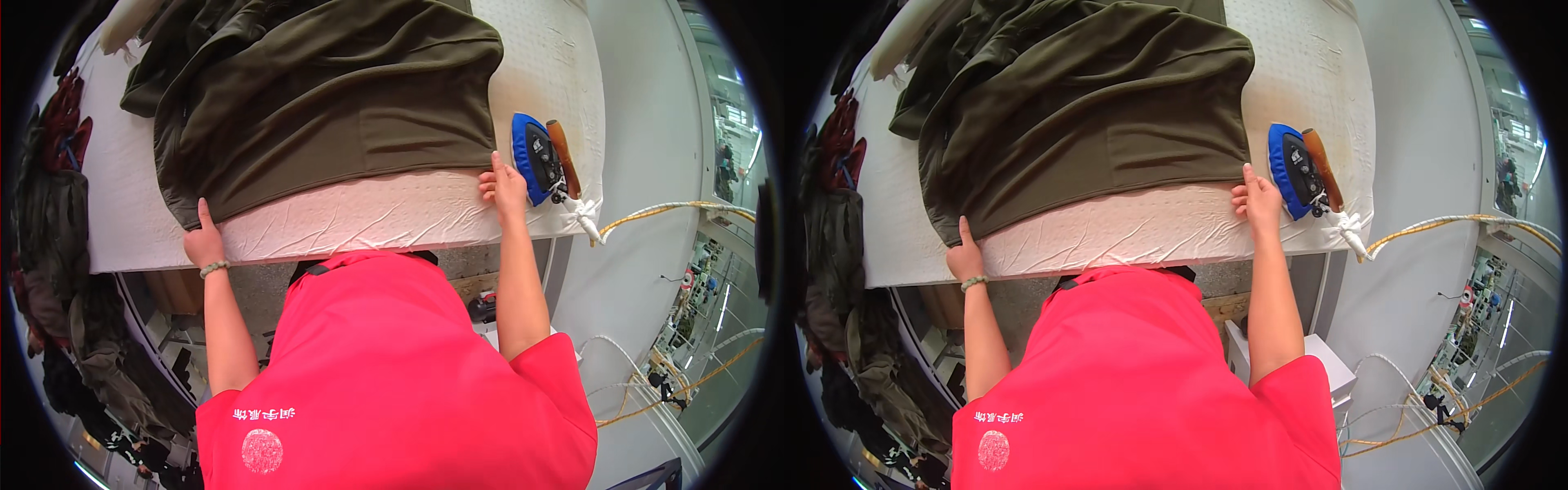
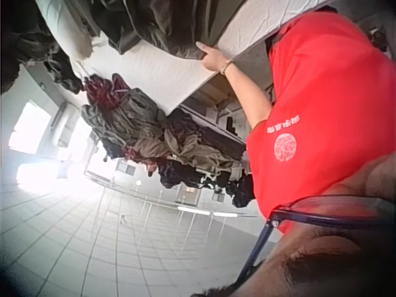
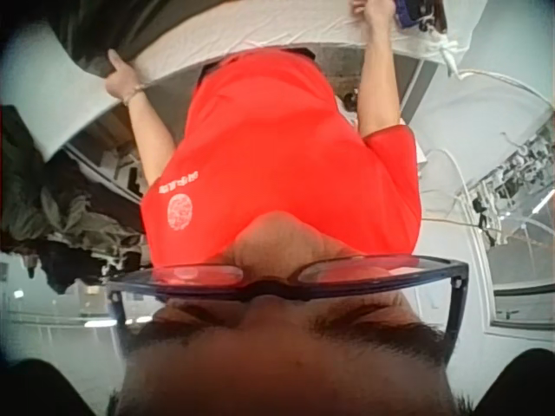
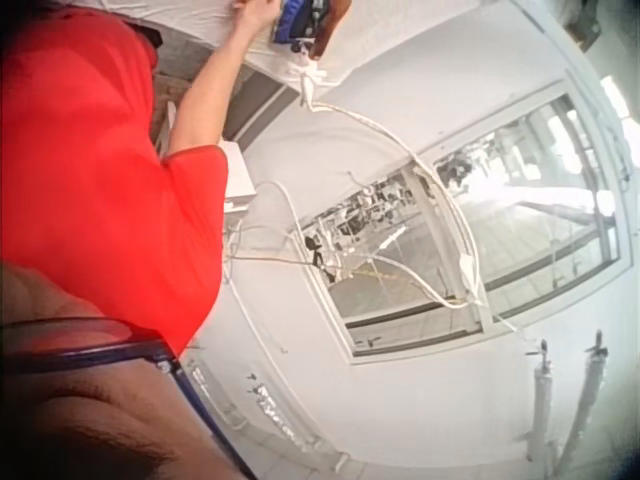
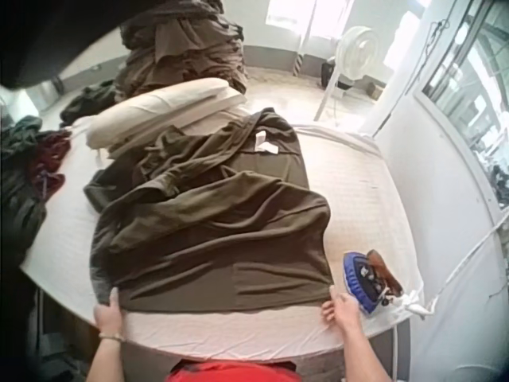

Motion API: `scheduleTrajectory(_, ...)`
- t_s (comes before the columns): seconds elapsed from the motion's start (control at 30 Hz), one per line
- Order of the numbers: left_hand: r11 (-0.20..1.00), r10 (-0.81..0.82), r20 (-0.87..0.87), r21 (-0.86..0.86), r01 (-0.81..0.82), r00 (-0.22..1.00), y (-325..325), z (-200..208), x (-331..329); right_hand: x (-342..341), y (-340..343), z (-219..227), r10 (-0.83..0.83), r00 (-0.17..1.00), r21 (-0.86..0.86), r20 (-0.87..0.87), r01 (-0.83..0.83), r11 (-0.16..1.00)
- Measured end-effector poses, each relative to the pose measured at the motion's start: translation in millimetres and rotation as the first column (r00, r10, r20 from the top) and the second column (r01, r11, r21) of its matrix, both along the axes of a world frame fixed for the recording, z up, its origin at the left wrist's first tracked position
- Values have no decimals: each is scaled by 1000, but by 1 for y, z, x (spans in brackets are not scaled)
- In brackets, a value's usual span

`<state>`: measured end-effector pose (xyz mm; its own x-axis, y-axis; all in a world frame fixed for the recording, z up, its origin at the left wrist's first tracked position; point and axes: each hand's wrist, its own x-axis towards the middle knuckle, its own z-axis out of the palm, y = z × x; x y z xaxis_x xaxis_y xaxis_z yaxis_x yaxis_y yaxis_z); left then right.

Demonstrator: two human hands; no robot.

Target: The recorder is ironing a garment on an industrial ironing table, meticulously pressing different sections of the fabric.

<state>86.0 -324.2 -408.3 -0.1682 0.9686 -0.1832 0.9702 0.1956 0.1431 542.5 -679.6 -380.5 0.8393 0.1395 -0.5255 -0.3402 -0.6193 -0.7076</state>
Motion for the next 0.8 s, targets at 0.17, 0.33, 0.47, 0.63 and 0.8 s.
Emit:
scheduleTrajectory(0.17, 983, -97, 93, 164, 81, 991, 2, -12, -16, -3, 7, -21, 131, 976, 1, 174, -133, 991)
scheduleTrajectory(0.33, 934, -194, 20, 311, 178, 981, 5, -12, -20, -4, -1, -29, 638, 510, -602, 577, -262, 754)
scheduleTrajectory(0.47, 938, -241, -59, 241, 248, 969, 15, -18, -40, 4, -6, -33, 703, 439, -669, 559, -262, 695)
scheduleTrajectory(0.63, 952, -281, -100, 97, 290, 955, 13, -23, -55, 4, -1, -33, 672, 485, -622, 560, -290, 728)
scheduleTrajectory(0.8, 830, -429, 59, 421, 367, 901, 25, -16, -64, 10, 20, -1, 693, 544, -664, 473, -297, 686)
